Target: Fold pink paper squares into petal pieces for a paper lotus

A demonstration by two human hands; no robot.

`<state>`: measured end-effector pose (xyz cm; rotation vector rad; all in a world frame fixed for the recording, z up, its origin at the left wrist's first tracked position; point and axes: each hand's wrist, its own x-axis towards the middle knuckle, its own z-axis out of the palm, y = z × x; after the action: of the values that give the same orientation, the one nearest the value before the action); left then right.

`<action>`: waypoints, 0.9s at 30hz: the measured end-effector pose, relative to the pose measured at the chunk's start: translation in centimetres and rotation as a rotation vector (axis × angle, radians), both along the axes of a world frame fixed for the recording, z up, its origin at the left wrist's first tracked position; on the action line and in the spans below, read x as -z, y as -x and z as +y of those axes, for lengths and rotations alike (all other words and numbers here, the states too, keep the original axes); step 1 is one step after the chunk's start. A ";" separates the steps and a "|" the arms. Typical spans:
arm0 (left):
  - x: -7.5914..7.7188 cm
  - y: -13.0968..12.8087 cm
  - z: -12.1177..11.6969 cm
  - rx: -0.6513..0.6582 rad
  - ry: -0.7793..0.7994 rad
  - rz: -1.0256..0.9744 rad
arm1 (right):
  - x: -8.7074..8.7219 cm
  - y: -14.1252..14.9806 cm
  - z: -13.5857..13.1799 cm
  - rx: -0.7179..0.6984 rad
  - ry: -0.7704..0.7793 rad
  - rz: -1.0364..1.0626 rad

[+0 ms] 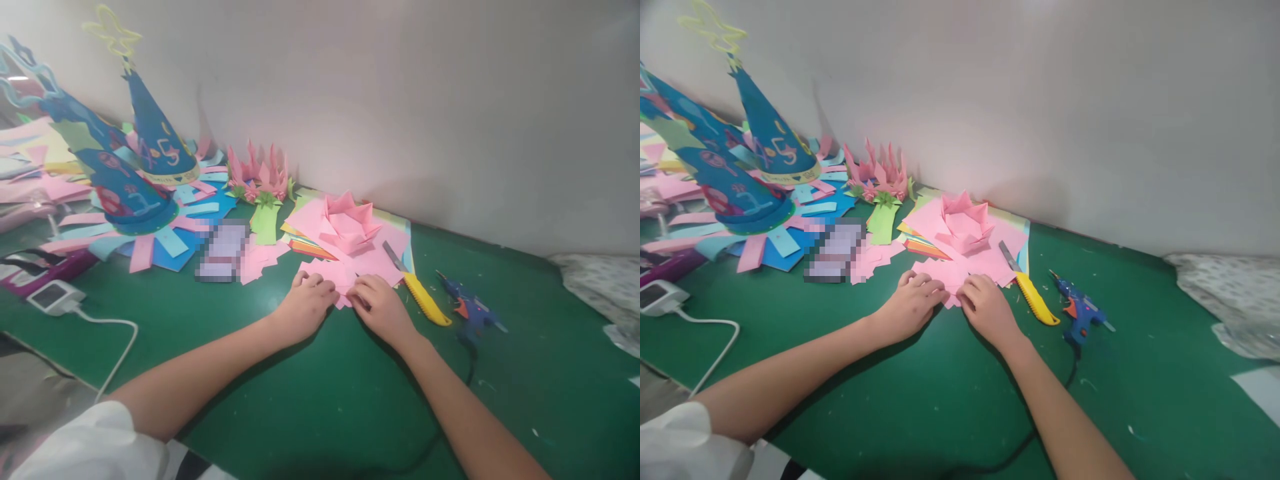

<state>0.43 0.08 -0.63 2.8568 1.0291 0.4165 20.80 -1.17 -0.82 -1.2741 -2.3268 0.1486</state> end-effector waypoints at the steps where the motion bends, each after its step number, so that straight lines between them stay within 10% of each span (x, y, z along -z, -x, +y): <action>1: 0.0 0.0 0.0 0.003 0.000 0.000 | -0.1 0.0 0.0 -0.006 0.004 -0.009; 27: 0.5 0.2 0.0 0.004 -0.017 0.000 | -0.7 -0.4 -0.6 0.042 -0.046 -0.251</action>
<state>0.27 0.12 -1.11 2.8732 1.0240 0.4271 21.20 -1.75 -0.07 -1.3859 -2.4934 -0.0842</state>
